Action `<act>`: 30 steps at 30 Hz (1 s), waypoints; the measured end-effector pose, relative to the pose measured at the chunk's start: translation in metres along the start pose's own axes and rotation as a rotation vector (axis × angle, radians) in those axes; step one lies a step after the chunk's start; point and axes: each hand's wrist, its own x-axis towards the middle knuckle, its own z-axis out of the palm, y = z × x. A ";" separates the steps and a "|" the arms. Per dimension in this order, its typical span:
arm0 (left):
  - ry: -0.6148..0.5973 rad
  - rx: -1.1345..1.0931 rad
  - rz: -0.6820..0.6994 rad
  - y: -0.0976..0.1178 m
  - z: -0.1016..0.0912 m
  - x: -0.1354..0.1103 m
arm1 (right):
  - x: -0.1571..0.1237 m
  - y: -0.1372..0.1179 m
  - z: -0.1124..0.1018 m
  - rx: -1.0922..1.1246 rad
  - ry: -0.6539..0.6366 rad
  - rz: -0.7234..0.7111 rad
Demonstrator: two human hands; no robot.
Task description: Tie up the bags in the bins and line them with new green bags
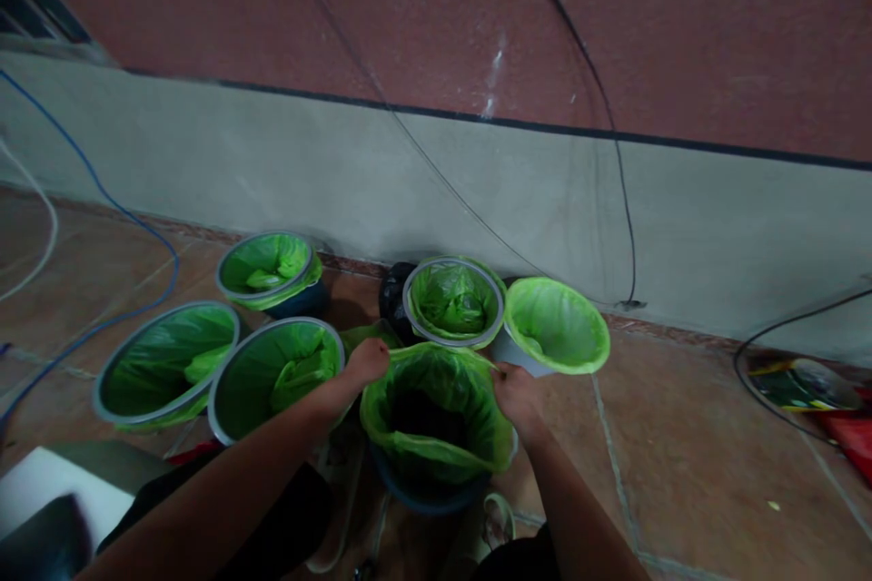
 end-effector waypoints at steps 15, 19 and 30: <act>-0.045 0.275 0.188 0.015 -0.042 -0.026 | -0.009 -0.003 -0.031 0.085 -0.022 0.022; 0.007 0.338 0.146 0.010 -0.049 -0.027 | -0.011 0.004 -0.044 0.124 0.045 0.028; -0.009 0.271 0.201 0.008 -0.038 -0.026 | -0.004 0.003 -0.017 0.206 0.081 -0.023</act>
